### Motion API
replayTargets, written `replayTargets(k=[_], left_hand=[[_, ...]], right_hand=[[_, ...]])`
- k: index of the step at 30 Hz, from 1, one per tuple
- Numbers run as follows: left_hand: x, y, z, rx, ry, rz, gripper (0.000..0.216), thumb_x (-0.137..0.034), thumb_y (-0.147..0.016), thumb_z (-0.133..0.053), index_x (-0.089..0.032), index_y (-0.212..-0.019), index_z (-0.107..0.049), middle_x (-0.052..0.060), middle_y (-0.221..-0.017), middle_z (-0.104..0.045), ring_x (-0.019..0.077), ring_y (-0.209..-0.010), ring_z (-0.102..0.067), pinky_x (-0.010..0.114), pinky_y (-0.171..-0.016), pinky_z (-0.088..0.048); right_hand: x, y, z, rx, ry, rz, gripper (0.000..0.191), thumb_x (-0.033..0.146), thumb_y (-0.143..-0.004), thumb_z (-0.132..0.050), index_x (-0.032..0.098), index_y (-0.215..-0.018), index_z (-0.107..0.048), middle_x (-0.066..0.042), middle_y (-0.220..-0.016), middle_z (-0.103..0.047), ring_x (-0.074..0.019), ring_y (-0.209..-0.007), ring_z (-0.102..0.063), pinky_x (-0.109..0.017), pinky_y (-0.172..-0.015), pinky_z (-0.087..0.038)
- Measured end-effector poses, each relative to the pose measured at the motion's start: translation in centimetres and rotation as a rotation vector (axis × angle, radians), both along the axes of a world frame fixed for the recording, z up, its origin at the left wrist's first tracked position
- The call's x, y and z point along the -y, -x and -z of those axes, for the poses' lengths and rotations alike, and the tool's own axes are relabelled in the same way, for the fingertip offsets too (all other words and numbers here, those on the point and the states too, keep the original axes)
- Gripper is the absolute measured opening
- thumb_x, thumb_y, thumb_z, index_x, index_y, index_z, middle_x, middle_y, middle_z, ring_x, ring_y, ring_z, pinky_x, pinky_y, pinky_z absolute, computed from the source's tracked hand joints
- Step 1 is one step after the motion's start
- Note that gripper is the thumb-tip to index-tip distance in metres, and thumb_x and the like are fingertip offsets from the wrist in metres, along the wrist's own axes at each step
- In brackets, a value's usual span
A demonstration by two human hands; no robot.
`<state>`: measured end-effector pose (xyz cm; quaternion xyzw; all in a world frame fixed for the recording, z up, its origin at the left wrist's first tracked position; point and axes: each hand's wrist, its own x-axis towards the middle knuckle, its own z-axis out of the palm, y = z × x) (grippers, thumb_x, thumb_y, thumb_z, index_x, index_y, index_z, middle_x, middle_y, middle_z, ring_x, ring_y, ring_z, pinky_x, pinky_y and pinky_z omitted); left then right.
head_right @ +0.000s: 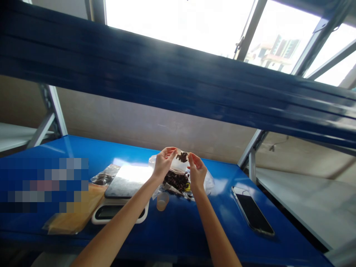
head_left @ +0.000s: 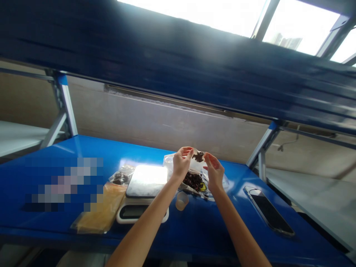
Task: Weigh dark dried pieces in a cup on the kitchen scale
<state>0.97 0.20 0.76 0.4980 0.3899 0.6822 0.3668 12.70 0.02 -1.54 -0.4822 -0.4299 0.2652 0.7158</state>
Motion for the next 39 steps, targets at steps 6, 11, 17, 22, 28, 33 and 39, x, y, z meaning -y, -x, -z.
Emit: replayTargets(k=[6,11,17,22,28,33,39], left_hand=[[-0.11,0.12,0.23,0.001,0.045,0.013,0.016,-0.031,-0.075,-0.066,-0.016,-0.076,-0.07,0.007,-0.078,-0.073,0.0164,-0.073,-0.067,0.027,-0.071,-0.05],[-0.25,0.23,0.31,0.011,0.054,-0.034,0.016,-0.033,-0.074,-0.066,-0.017,-0.074,-0.07,0.006,-0.075,-0.073,0.0159,-0.071,-0.066,0.027,-0.069,-0.05],[0.18,0.03,-0.03,-0.073,0.007,-0.041,0.012,-0.028,-0.074,-0.067,-0.017,-0.073,-0.071,0.005,-0.076,-0.072,0.0162,-0.074,-0.066,0.027,-0.072,-0.049],[0.72,0.01,-0.3,-0.161,-0.078,-0.167,0.008,-0.023,-0.075,-0.067,-0.017,-0.072,-0.071,0.005,-0.081,-0.07,0.0162,-0.082,-0.064,0.028,-0.077,-0.047],[0.35,0.15,0.19,-0.185,-0.003,-0.129,0.008,-0.022,-0.076,-0.066,-0.016,-0.075,-0.071,0.005,-0.08,-0.07,0.0165,-0.08,-0.064,0.029,-0.076,-0.046],[0.29,0.16,0.22,-0.201,-0.057,-0.156,0.011,-0.025,-0.079,-0.064,-0.016,-0.078,-0.07,0.006,-0.082,-0.069,0.0161,-0.08,-0.064,0.028,-0.075,-0.046],[0.29,0.72,-0.14,-0.192,-0.052,-0.248,0.01,-0.025,-0.078,-0.065,-0.017,-0.077,-0.07,0.005,-0.083,-0.07,0.0164,-0.079,-0.063,0.028,-0.074,-0.046]], right_hand=[[0.0,-0.34,-0.04,0.011,-0.008,-0.002,0.048,0.053,-0.061,-0.073,0.017,-0.092,-0.072,-0.01,-0.092,-0.073,-0.024,-0.087,-0.064,-0.028,-0.057,-0.047],[0.15,0.12,0.17,0.072,-0.041,-0.059,0.043,0.054,-0.063,-0.071,0.018,-0.086,-0.07,-0.007,-0.088,-0.071,-0.0212,-0.08,-0.063,-0.026,-0.055,-0.046],[0.01,0.5,0.66,0.114,0.0,-0.129,0.044,0.057,-0.065,-0.068,0.018,-0.083,-0.067,-0.006,-0.082,-0.068,-0.0194,-0.074,-0.061,-0.026,-0.054,-0.046],[0.14,0.17,0.25,0.111,-0.115,0.075,0.038,0.053,-0.069,-0.066,0.018,-0.083,-0.067,-0.005,-0.081,-0.068,-0.019,-0.075,-0.059,-0.027,-0.059,-0.043],[0.11,0.26,0.01,0.117,-0.018,-0.037,0.039,0.054,-0.066,-0.067,0.018,-0.082,-0.068,-0.004,-0.077,-0.068,-0.019,-0.072,-0.058,-0.028,-0.06,-0.04],[0.07,0.4,0.1,0.153,-0.034,-0.1,0.037,0.052,-0.067,-0.067,0.018,-0.081,-0.068,-0.004,-0.079,-0.068,-0.0185,-0.074,-0.058,-0.028,-0.062,-0.04],[-0.05,0.48,0.35,0.121,-0.01,-0.106,0.041,0.055,-0.067,-0.066,0.017,-0.083,-0.067,-0.004,-0.078,-0.067,-0.0161,-0.067,-0.055,-0.026,-0.057,-0.038]])
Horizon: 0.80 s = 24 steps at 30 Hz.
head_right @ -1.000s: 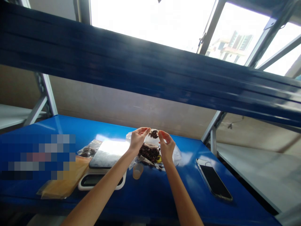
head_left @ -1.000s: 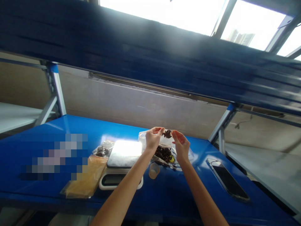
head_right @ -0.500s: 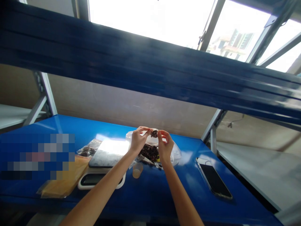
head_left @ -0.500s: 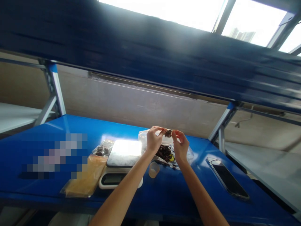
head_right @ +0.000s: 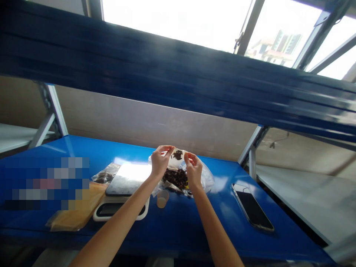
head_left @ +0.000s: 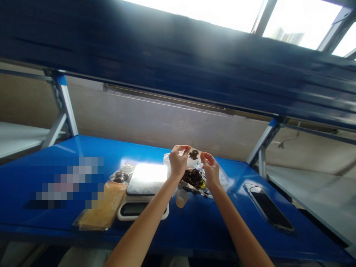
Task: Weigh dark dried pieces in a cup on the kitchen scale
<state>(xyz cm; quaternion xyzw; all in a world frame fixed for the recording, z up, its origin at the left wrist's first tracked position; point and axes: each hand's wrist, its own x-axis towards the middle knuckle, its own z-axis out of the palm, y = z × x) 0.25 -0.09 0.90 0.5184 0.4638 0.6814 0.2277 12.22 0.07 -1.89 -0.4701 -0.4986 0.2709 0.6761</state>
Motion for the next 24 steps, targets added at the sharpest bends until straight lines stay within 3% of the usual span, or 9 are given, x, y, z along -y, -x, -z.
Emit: replayTargets(k=[6,10,13,17,24], left_hand=[[0.05,-0.37,0.14,-0.042,-0.029,0.146,0.009,-0.025,-0.077,-0.066,-0.018,-0.077,-0.072,0.005,-0.08,-0.071,0.0159,-0.077,-0.064,0.027,-0.072,-0.046],[-0.14,-0.07,0.02,0.013,-0.012,0.07,0.01,-0.026,-0.078,-0.066,-0.018,-0.077,-0.072,0.005,-0.083,-0.072,0.0162,-0.077,-0.064,0.027,-0.071,-0.045],[-0.09,0.12,-0.14,0.044,0.021,0.099,0.015,-0.03,-0.078,-0.066,-0.018,-0.082,-0.073,0.006,-0.085,-0.072,0.0165,-0.077,-0.064,0.028,-0.071,-0.045],[0.15,-0.06,-0.17,0.041,0.027,0.185,0.02,-0.036,-0.075,-0.067,-0.017,-0.079,-0.073,0.007,-0.082,-0.072,0.017,-0.077,-0.065,0.027,-0.072,-0.046],[-0.13,-0.15,-0.14,0.084,0.07,0.207,0.009,-0.026,-0.074,-0.068,-0.017,-0.073,-0.072,0.005,-0.076,-0.072,0.016,-0.071,-0.064,0.026,-0.068,-0.046]], right_hand=[[-0.07,-0.12,-0.09,-0.038,0.011,-0.037,0.04,0.055,-0.064,-0.069,0.019,-0.084,-0.066,-0.003,-0.081,-0.066,-0.015,-0.069,-0.055,-0.025,-0.056,-0.037],[-0.06,-0.11,-0.19,-0.257,0.11,0.004,0.044,0.055,-0.058,-0.071,0.023,-0.088,-0.065,-0.001,-0.091,-0.065,-0.014,-0.073,-0.055,-0.023,-0.056,-0.038],[-0.08,-0.09,-0.31,-0.325,0.101,0.019,0.045,0.054,-0.054,-0.074,0.024,-0.087,-0.065,-0.001,-0.093,-0.064,-0.0133,-0.074,-0.054,-0.022,-0.055,-0.037],[-0.19,-0.17,-0.37,-0.304,0.072,0.036,0.046,0.055,-0.054,-0.074,0.022,-0.085,-0.066,-0.001,-0.086,-0.065,-0.0127,-0.069,-0.052,-0.023,-0.054,-0.036],[-0.43,-0.66,-0.47,-0.239,0.027,0.024,0.049,0.058,-0.053,-0.074,0.02,-0.084,-0.068,-0.003,-0.084,-0.066,-0.0132,-0.066,-0.051,-0.023,-0.052,-0.036]])
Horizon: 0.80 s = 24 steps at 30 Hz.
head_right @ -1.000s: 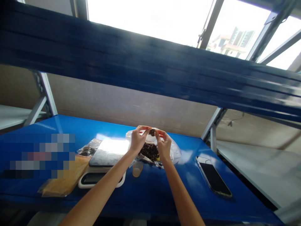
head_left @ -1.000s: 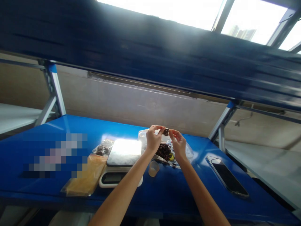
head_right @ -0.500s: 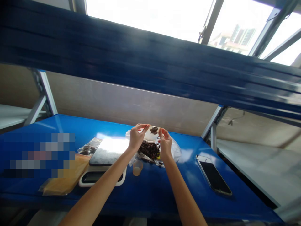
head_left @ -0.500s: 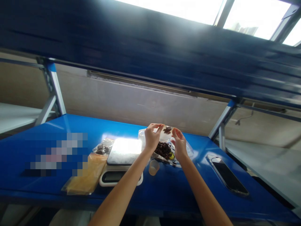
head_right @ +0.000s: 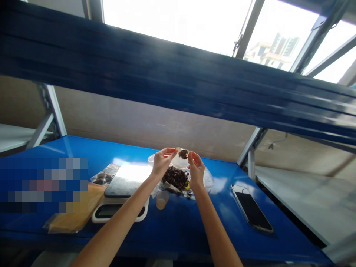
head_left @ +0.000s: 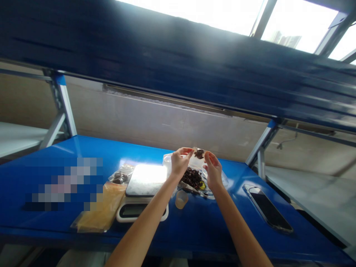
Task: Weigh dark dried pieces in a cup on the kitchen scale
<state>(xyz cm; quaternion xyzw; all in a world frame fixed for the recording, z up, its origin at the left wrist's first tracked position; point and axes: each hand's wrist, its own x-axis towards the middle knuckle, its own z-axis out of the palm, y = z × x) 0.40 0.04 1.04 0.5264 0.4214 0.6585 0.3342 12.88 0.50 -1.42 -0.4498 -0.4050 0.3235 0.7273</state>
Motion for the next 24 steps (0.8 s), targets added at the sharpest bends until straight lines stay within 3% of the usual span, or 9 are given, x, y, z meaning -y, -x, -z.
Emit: replayTargets(k=[4,8,12,16,21,24], left_hand=[[-0.03,0.02,-0.14,0.018,-0.023,-0.08,0.007,-0.023,-0.075,-0.067,-0.018,-0.073,-0.071,0.004,-0.074,-0.072,0.0157,-0.071,-0.064,0.026,-0.068,-0.045],[0.09,0.12,-0.14,-0.094,-0.094,-0.112,0.006,-0.021,-0.076,-0.066,-0.018,-0.073,-0.071,0.004,-0.076,-0.07,0.0157,-0.074,-0.063,0.028,-0.071,-0.045],[0.19,0.07,-0.03,-0.126,-0.139,-0.184,0.005,-0.02,-0.076,-0.067,-0.019,-0.072,-0.07,0.004,-0.08,-0.069,0.0168,-0.081,-0.062,0.03,-0.078,-0.045],[0.19,-0.04,0.05,-0.162,-0.122,-0.085,0.005,-0.018,-0.077,-0.065,-0.018,-0.074,-0.07,0.004,-0.079,-0.069,0.0166,-0.079,-0.062,0.03,-0.076,-0.046],[0.2,0.0,0.02,-0.156,-0.144,-0.119,0.005,-0.018,-0.075,-0.066,-0.018,-0.073,-0.07,0.004,-0.082,-0.069,0.017,-0.082,-0.061,0.03,-0.078,-0.045],[0.23,-0.08,0.03,-0.138,-0.126,-0.063,0.005,-0.02,-0.076,-0.066,-0.018,-0.074,-0.07,0.005,-0.081,-0.069,0.0168,-0.08,-0.062,0.029,-0.075,-0.046]], right_hand=[[0.37,0.12,0.05,0.21,-0.093,0.077,0.043,0.058,-0.064,-0.068,0.018,-0.08,-0.067,-0.004,-0.077,-0.066,-0.0149,-0.065,-0.053,-0.025,-0.052,-0.036],[0.57,0.4,0.36,0.383,-0.156,0.027,0.037,0.054,-0.071,-0.065,0.018,-0.079,-0.065,-0.004,-0.079,-0.066,-0.0148,-0.064,-0.054,-0.025,-0.052,-0.038],[0.31,0.27,0.38,0.257,-0.137,0.102,0.04,0.057,-0.07,-0.063,0.018,-0.079,-0.064,-0.003,-0.071,-0.064,-0.0143,-0.062,-0.053,-0.025,-0.052,-0.036],[0.29,0.17,0.1,0.244,-0.119,0.035,0.041,0.056,-0.066,-0.067,0.018,-0.08,-0.065,-0.002,-0.07,-0.064,-0.0143,-0.062,-0.053,-0.025,-0.052,-0.034],[0.26,0.22,-0.02,0.066,-0.115,0.135,0.045,0.057,-0.06,-0.071,0.017,-0.08,-0.066,-0.002,-0.072,-0.064,-0.0134,-0.063,-0.05,-0.024,-0.054,-0.033],[0.29,0.23,-0.06,0.048,-0.1,0.086,0.045,0.056,-0.059,-0.072,0.017,-0.08,-0.066,-0.001,-0.069,-0.063,-0.0123,-0.061,-0.048,-0.024,-0.053,-0.033]])
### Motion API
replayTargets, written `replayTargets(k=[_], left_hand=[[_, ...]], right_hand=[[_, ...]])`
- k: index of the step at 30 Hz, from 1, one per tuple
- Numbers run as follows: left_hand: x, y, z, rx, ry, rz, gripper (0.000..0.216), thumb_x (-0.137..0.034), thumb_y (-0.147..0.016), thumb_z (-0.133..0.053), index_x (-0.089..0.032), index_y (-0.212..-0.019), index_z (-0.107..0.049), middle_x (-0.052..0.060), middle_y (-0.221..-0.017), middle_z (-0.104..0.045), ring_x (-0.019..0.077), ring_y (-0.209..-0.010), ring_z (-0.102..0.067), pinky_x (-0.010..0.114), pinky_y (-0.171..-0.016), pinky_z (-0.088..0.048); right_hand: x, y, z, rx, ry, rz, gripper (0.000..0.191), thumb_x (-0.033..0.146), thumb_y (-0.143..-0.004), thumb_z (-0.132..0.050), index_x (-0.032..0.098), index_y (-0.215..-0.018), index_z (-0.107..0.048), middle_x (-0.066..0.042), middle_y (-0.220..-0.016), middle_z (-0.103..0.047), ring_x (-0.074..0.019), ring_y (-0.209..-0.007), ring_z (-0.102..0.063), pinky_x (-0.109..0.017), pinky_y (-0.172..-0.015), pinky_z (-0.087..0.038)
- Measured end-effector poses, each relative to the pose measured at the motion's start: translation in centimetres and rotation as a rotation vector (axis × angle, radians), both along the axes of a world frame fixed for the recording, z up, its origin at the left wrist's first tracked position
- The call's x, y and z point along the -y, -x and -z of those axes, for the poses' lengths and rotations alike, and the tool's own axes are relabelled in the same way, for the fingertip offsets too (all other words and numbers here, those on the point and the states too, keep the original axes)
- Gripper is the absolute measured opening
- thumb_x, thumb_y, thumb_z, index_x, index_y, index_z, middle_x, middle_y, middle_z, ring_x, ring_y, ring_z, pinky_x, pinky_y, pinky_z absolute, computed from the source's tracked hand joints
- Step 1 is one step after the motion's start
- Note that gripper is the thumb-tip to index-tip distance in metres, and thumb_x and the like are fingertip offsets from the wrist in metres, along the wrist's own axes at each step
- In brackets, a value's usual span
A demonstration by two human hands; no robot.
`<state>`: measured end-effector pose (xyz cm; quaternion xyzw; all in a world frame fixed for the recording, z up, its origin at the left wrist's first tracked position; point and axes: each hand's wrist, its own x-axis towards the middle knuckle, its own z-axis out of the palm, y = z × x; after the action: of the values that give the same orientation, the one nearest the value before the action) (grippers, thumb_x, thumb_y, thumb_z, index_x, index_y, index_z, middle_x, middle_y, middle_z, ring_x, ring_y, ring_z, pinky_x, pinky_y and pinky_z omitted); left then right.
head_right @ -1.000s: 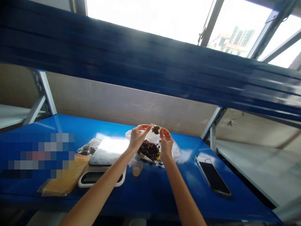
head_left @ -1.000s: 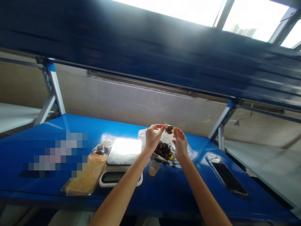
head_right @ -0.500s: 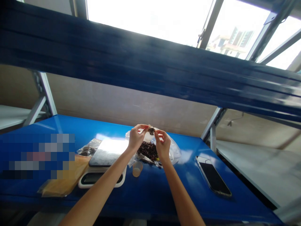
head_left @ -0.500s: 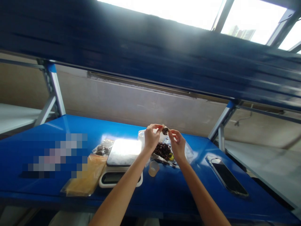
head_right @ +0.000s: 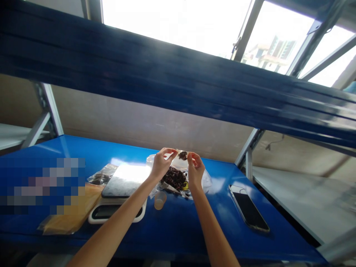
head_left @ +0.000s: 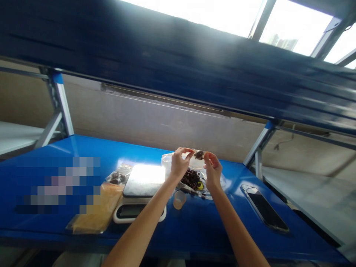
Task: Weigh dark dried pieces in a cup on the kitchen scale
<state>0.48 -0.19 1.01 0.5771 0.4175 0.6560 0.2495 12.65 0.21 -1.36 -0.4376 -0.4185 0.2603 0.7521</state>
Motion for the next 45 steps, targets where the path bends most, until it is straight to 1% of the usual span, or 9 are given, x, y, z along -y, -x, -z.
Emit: replayTargets(k=[5,9,14,22,29,33,37,42,45], left_hand=[[0.06,0.0,-0.16,0.108,0.011,-0.032,0.008,-0.025,-0.078,-0.064,-0.018,-0.077,-0.068,0.005,-0.081,-0.07,0.0161,-0.077,-0.063,0.027,-0.071,-0.045],[-0.03,0.02,-0.08,0.179,0.026,0.061,0.02,-0.033,-0.078,-0.064,-0.017,-0.088,-0.069,0.006,-0.084,-0.071,0.0163,-0.079,-0.065,0.026,-0.069,-0.046],[-0.51,-0.01,0.33,0.199,0.089,0.12,0.022,-0.039,-0.07,-0.07,-0.017,-0.07,-0.071,0.005,-0.075,-0.071,0.0167,-0.073,-0.065,0.027,-0.067,-0.047],[-0.11,-0.05,-0.05,0.233,0.03,0.118,0.021,-0.038,-0.068,-0.072,-0.018,-0.069,-0.072,0.005,-0.078,-0.069,0.0168,-0.078,-0.064,0.026,-0.067,-0.044],[-0.35,-0.38,0.27,0.31,0.105,0.19,0.024,-0.04,-0.065,-0.073,-0.017,-0.07,-0.073,0.006,-0.079,-0.07,0.0175,-0.077,-0.064,0.027,-0.068,-0.046],[-0.28,-0.5,0.39,0.322,0.069,0.098,0.025,-0.042,-0.066,-0.072,-0.018,-0.07,-0.072,0.006,-0.082,-0.071,0.0179,-0.08,-0.065,0.027,-0.069,-0.046],[-0.29,-0.54,0.42,0.325,0.077,0.178,0.027,-0.042,-0.067,-0.072,-0.016,-0.072,-0.072,0.007,-0.076,-0.071,0.0178,-0.076,-0.065,0.028,-0.069,-0.048],[-0.5,-0.22,0.31,0.378,0.09,0.055,0.022,-0.039,-0.069,-0.071,-0.017,-0.072,-0.069,0.006,-0.079,-0.071,0.0167,-0.078,-0.064,0.027,-0.071,-0.047],[-0.36,-0.01,0.22,0.391,0.129,0.171,0.032,-0.043,-0.072,-0.069,-0.015,-0.087,-0.066,0.006,-0.08,-0.07,0.0149,-0.075,-0.065,0.024,-0.067,-0.048]], right_hand=[[0.18,0.05,-0.19,0.049,0.009,-0.017,0.045,0.057,-0.06,-0.071,0.018,-0.081,-0.067,-0.003,-0.074,-0.064,-0.0134,-0.063,-0.049,-0.024,-0.053,-0.033],[0.24,0.05,-0.15,0.051,0.019,-0.054,0.046,0.057,-0.06,-0.072,0.019,-0.086,-0.067,-0.003,-0.075,-0.064,-0.0123,-0.062,-0.048,-0.023,-0.051,-0.033],[0.36,-0.19,-0.16,0.157,-0.008,-0.156,0.041,0.054,-0.067,-0.069,0.02,-0.088,-0.066,0.0,-0.072,-0.062,-0.0118,-0.06,-0.048,-0.023,-0.051,-0.032],[0.64,-0.48,-0.57,0.314,-0.066,-0.137,0.031,0.051,-0.073,-0.064,0.02,-0.08,-0.064,-0.002,-0.078,-0.065,-0.0164,-0.07,-0.055,-0.025,-0.055,-0.035],[0.51,-0.64,-0.73,0.275,-0.026,-0.144,0.033,0.052,-0.068,-0.067,0.021,-0.078,-0.066,-0.002,-0.077,-0.065,-0.0168,-0.072,-0.055,-0.026,-0.058,-0.036],[0.43,-0.35,-0.62,0.151,0.023,-0.099,0.038,0.056,-0.065,-0.068,0.021,-0.08,-0.066,0.0,-0.075,-0.064,-0.0151,-0.069,-0.053,-0.025,-0.058,-0.035],[0.36,-0.16,-0.41,0.174,0.019,-0.215,0.038,0.055,-0.063,-0.071,0.021,-0.079,-0.066,0.001,-0.072,-0.062,-0.0133,-0.064,-0.05,-0.024,-0.055,-0.035],[0.21,-0.1,-0.22,0.12,0.019,-0.161,0.04,0.056,-0.063,-0.07,0.021,-0.082,-0.067,0.0,-0.074,-0.063,-0.0134,-0.065,-0.051,-0.024,-0.055,-0.035],[0.21,0.19,-0.07,0.086,0.055,-0.21,0.041,0.056,-0.06,-0.072,0.022,-0.082,-0.067,0.0,-0.073,-0.063,-0.0141,-0.066,-0.052,-0.023,-0.053,-0.037]])
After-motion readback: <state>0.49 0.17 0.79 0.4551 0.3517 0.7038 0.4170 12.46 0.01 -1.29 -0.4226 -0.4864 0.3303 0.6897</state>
